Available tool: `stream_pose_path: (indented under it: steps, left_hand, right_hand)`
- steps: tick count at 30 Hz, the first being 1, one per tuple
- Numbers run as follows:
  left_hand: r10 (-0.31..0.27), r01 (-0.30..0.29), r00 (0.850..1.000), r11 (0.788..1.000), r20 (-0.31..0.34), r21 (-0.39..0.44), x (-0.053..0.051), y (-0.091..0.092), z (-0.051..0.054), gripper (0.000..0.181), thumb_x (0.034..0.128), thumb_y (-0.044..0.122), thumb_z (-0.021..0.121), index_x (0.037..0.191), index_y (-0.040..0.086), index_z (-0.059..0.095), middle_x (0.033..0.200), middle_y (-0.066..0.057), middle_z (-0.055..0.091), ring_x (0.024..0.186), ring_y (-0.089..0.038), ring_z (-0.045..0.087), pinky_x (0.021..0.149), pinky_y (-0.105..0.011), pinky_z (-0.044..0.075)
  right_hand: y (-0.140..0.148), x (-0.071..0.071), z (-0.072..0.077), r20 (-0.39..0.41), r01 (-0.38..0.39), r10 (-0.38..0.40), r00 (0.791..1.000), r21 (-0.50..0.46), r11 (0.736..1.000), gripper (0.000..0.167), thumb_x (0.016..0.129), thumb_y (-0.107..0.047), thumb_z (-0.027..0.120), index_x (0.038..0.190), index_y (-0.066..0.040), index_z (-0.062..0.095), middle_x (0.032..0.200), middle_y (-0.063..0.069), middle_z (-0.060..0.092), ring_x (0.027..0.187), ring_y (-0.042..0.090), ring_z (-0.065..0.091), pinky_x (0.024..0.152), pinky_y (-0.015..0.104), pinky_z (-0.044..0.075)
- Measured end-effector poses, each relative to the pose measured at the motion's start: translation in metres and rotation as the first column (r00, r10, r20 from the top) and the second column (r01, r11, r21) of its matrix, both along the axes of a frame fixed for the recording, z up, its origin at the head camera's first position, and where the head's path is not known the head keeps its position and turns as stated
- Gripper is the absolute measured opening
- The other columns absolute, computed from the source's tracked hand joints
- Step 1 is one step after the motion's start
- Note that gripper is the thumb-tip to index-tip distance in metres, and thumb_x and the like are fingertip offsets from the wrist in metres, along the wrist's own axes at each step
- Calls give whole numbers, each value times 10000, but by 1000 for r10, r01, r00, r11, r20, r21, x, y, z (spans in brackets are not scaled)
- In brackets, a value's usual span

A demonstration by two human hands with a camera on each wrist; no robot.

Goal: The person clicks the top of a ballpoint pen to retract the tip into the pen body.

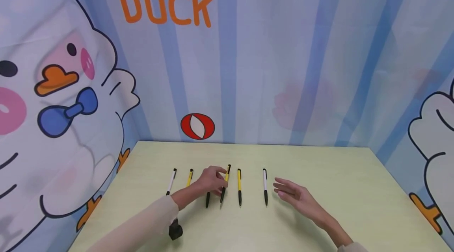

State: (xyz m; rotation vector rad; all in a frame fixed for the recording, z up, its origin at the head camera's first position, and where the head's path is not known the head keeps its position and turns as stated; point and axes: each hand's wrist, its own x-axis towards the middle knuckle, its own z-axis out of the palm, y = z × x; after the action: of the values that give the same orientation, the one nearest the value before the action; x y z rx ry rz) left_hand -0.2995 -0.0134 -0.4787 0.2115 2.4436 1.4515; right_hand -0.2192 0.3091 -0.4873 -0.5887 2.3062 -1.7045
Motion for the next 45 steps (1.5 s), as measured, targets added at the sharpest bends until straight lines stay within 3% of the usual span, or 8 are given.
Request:
stream_pose_path:
  steps: [6,14,23,26,30,34,40,45]
  left_hand:
    - [-24,13,998,984,62,176,13,-9,14,547,851,-8,698,1382,-44,571,964,-122,644,706,-175,693,614,-372,659]
    - [-69,50,995,969,70,243,36,-18,26,536,887,29,737,1400,9,583,1012,-95,633,811,-159,711,661,-386,665]
    - [-156,137,988,925,23,354,51,-16,29,607,910,13,740,1476,134,557,1154,-185,688,924,-194,758,688,-378,665]
    - [-159,130,986,908,40,397,57,-12,25,612,918,12,732,1484,162,552,1142,-159,688,925,-182,752,709,-391,666]
    - [-167,126,984,885,54,449,63,-7,17,621,934,9,712,1500,187,532,1126,-123,693,932,-172,751,733,-401,666]
    - [-179,137,983,863,40,486,64,-4,13,615,939,19,710,1496,210,533,1156,-148,689,930,-174,754,730,-403,665]
    - [-216,167,976,840,35,517,69,-2,16,629,936,16,713,1498,225,523,1167,-152,679,904,-167,754,709,-397,664]
    - [-202,153,979,828,33,539,73,-3,20,636,935,11,711,1505,216,517,1201,-213,666,891,-155,750,716,-391,664]
  right_hand:
    - [-4,-1,3,-22,-16,16,1000,3,1000,557,1079,-190,521,1569,6,342,1544,376,358,1262,-73,582,1008,103,490]
    - [-18,0,14,-80,-40,43,996,41,998,570,1071,-190,539,1582,-33,340,1553,343,387,1293,-56,566,1020,96,473]
    - [-50,-11,27,-111,-77,83,990,57,995,721,1056,-166,567,1645,-92,158,1631,293,285,1424,497,410,1027,172,522]
    - [-62,-11,27,-107,-96,102,989,57,994,766,1042,-155,594,1653,-132,133,1647,269,271,1443,507,393,1085,345,539]
    - [-80,-10,23,-106,-131,136,985,48,990,840,1016,-143,638,1659,-197,100,1664,252,245,1460,491,386,1137,556,446]
    - [-94,-11,18,-117,-161,164,979,30,986,944,987,-136,683,1660,-252,31,1670,271,206,1476,496,356,1148,587,418]
    - [-102,-9,14,-115,-188,186,976,-8,982,1049,956,-126,724,1652,-276,-46,1664,304,174,1489,521,304,1141,601,420]
    - [-104,-9,14,-166,-195,194,967,10,981,1092,922,-115,763,1652,-294,-29,1658,287,223,1490,498,321,1131,557,437]
